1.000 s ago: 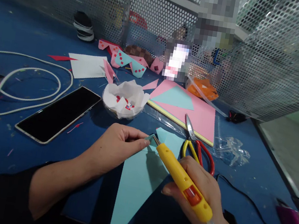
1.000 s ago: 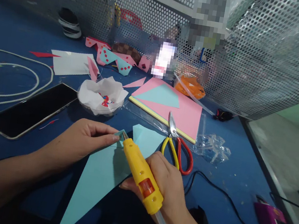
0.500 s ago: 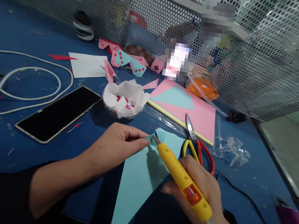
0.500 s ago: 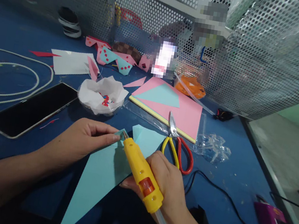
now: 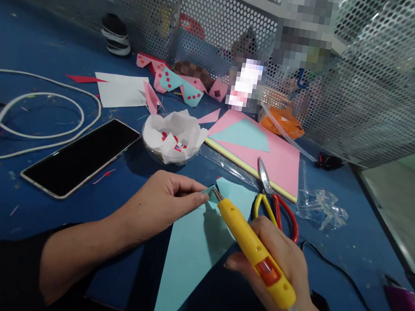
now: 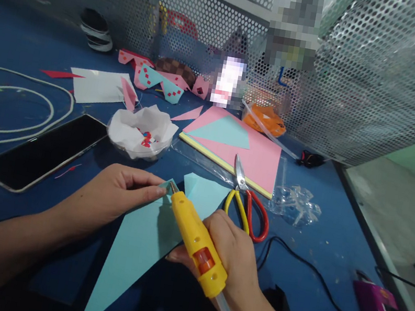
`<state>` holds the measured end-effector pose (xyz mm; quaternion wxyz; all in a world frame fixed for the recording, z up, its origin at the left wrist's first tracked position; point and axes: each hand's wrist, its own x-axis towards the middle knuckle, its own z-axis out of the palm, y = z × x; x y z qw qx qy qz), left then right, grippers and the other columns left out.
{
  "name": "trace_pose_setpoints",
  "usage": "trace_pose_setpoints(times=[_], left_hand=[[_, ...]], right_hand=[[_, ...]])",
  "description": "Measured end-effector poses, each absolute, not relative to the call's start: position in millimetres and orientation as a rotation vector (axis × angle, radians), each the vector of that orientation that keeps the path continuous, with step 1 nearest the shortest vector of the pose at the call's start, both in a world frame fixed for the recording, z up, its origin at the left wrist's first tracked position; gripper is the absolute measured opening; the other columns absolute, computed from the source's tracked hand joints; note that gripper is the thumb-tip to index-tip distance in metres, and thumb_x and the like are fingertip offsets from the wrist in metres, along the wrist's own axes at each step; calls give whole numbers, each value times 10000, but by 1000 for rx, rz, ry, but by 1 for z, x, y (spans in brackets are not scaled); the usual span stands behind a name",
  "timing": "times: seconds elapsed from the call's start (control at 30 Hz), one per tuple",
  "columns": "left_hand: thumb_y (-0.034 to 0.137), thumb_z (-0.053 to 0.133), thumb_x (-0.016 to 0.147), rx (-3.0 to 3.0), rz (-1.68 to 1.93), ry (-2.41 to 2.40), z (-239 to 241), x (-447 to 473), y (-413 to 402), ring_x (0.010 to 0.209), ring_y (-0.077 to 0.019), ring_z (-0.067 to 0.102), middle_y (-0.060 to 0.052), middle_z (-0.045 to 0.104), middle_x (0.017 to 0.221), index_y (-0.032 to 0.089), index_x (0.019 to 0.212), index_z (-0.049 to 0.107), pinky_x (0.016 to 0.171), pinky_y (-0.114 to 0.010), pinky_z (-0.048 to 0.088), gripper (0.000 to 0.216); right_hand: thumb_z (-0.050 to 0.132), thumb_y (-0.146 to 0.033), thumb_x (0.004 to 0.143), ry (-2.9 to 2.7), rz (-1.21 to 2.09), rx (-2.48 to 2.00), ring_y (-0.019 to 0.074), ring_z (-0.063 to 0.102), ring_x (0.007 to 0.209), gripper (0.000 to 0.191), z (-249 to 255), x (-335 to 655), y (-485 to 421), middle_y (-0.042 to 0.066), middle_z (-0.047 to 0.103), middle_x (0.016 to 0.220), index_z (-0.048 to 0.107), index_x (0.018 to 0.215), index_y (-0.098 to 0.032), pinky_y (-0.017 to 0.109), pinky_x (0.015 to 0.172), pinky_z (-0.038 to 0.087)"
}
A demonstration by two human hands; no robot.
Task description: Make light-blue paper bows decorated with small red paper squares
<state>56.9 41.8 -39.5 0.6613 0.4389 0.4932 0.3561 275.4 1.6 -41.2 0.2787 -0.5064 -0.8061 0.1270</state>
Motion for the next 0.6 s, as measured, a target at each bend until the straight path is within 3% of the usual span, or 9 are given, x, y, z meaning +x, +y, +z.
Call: trace_pose_setpoints(times=[0.3, 0.6], left_hand=[[279, 748, 796, 1021, 814, 1110, -41, 57, 42, 583, -98, 635, 7, 781, 708, 251, 932, 821, 545, -170, 472, 156], [284, 755, 804, 987, 815, 1092, -40, 56, 42, 592, -92, 645, 11, 779, 712, 249, 939, 818, 547, -162, 481, 153]], right_hand=[[532, -684, 878, -2203, 321, -1336, 103, 466, 416, 487, -40, 275, 2, -45, 504, 557, 479, 680, -242, 235, 383, 330], [592, -581, 897, -2189, 323, -1353, 89, 457, 441, 401, -42, 279, 0, -63, 502, 597, 476, 721, -239, 223, 408, 330]])
